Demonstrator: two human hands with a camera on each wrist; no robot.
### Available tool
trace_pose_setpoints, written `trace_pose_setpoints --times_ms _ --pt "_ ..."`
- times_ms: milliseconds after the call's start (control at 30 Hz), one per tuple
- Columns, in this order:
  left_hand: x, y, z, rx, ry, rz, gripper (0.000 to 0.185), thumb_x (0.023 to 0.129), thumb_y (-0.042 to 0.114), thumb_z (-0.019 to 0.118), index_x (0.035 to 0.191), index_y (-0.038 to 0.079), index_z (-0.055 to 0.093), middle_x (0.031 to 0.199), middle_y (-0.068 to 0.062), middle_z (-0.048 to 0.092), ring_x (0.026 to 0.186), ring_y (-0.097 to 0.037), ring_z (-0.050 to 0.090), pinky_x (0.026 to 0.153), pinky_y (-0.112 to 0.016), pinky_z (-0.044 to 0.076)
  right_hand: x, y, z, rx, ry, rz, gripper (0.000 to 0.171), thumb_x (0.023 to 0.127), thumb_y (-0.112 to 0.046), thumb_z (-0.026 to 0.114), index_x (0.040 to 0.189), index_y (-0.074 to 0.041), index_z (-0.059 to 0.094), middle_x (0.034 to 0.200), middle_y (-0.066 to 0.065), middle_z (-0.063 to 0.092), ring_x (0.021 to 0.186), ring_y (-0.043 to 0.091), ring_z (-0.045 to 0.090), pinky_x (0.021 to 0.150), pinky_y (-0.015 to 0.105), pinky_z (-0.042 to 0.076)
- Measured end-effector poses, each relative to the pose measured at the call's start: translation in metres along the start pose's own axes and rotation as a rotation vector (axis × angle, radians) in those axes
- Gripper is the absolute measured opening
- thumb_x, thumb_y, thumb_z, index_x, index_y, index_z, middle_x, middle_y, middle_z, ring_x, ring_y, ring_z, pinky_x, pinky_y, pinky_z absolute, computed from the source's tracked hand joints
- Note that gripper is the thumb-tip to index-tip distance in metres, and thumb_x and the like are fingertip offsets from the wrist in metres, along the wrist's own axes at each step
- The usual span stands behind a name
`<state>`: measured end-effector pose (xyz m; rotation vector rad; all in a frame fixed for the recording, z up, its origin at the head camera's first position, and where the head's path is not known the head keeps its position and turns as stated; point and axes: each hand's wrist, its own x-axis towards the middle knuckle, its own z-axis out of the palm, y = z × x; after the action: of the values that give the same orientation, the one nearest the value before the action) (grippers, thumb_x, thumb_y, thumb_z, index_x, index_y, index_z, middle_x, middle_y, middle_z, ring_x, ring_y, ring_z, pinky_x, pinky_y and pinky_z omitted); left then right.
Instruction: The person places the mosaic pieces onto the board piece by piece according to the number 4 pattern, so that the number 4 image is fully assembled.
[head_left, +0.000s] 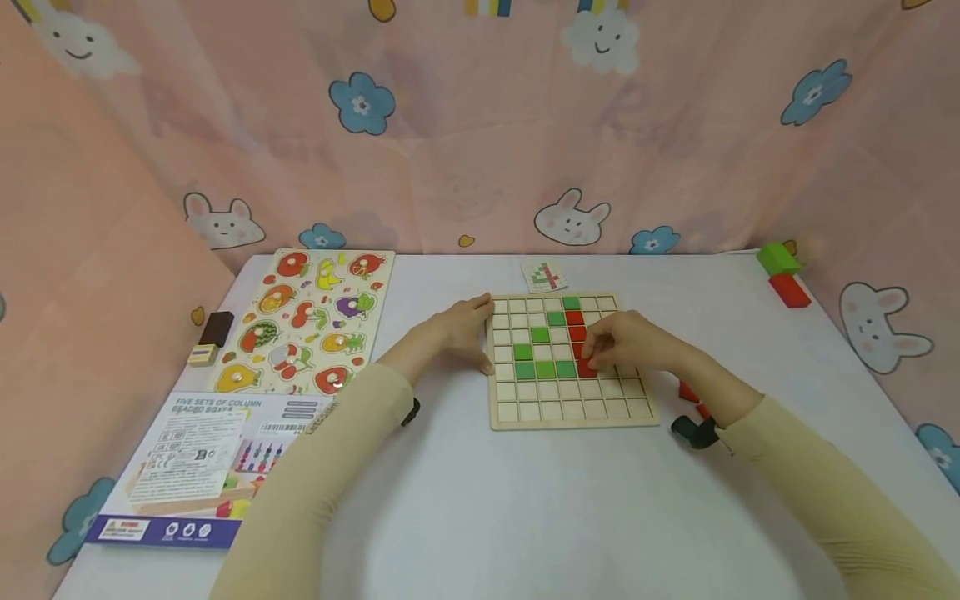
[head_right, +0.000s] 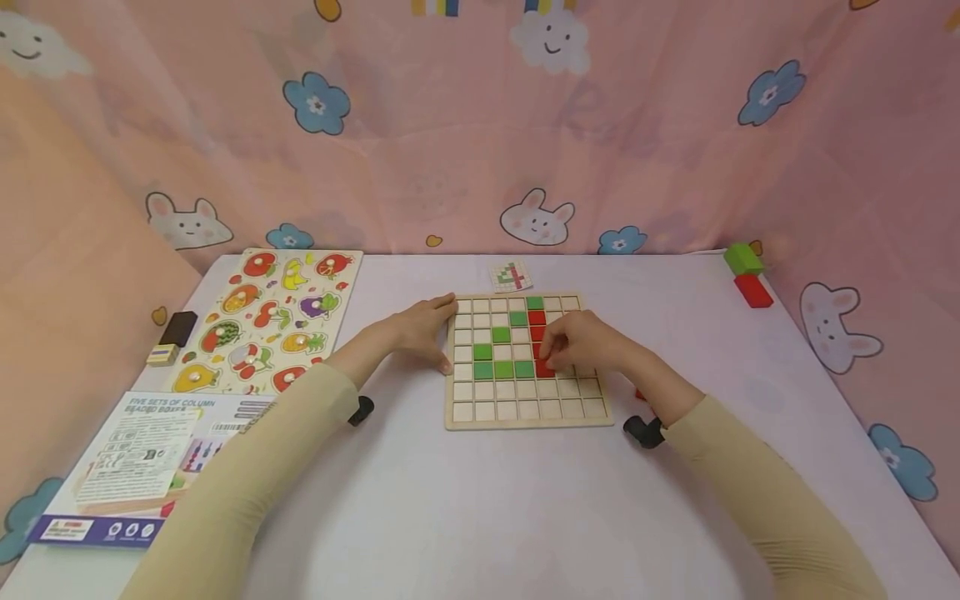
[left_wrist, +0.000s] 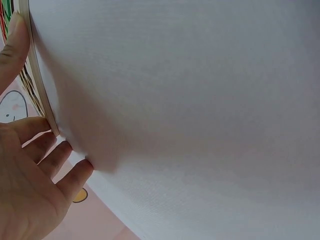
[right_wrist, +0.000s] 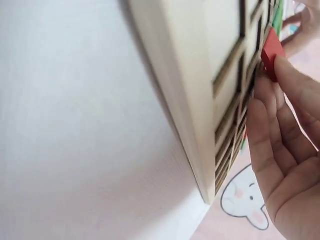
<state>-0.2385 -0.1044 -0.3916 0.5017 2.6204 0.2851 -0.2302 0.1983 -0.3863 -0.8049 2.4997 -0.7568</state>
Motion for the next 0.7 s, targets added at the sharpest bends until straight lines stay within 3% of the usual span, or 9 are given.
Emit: trace_pose_setpoints --times_ms 200,333,467,700 --pt "-0.001 0.0 -0.001 0.0 0.005 0.002 0.113 0.072 0.048 0.085 0.159 0.015 0.019 0.17 -0.004 0.006 0.156 -0.033 0.017 0.117 -0.067 0.029 0.0 0.003 0.002 -0.068 0.035 -0.017 0.01 0.081 -0.012 0.08 0.088 -0.017 0.077 0.089 -0.003 0.073 0.081 0.012 0.06 0.072 0.021 0.052" --pt "-0.001 0.0 -0.001 0.004 0.003 0.008 0.113 0.072 0.048 0.085 0.159 0.015 0.019 0.17 -0.005 0.006 0.156 -0.033 0.017 0.116 -0.066 0.031 -0.006 0.011 -0.005 -0.071 0.031 0.028 0.01 0.083 -0.013 0.078 0.09 -0.019 0.076 0.087 -0.003 0.071 0.082 0.015 0.058 0.071 0.023 0.051" --pt "0.0 0.0 0.0 0.003 0.001 0.007 0.114 0.072 0.048 0.085 0.159 0.015 0.019 0.17 -0.005 0.006 0.155 -0.034 0.018 0.116 -0.066 0.031 -0.022 0.025 -0.021 -0.076 -0.002 0.093 0.013 0.086 -0.012 0.074 0.093 -0.021 0.076 0.085 -0.003 0.068 0.084 0.017 0.056 0.072 0.025 0.049" --pt "0.0 -0.001 0.0 0.002 0.004 0.005 0.114 0.073 0.049 0.084 0.159 0.014 0.018 0.17 -0.005 0.006 0.156 -0.034 0.017 0.118 -0.064 0.03 -0.061 0.063 -0.045 -0.06 -0.101 0.182 0.029 0.084 0.002 0.064 0.099 -0.02 0.076 0.097 0.0 0.068 0.091 0.018 0.055 0.075 0.024 0.051"
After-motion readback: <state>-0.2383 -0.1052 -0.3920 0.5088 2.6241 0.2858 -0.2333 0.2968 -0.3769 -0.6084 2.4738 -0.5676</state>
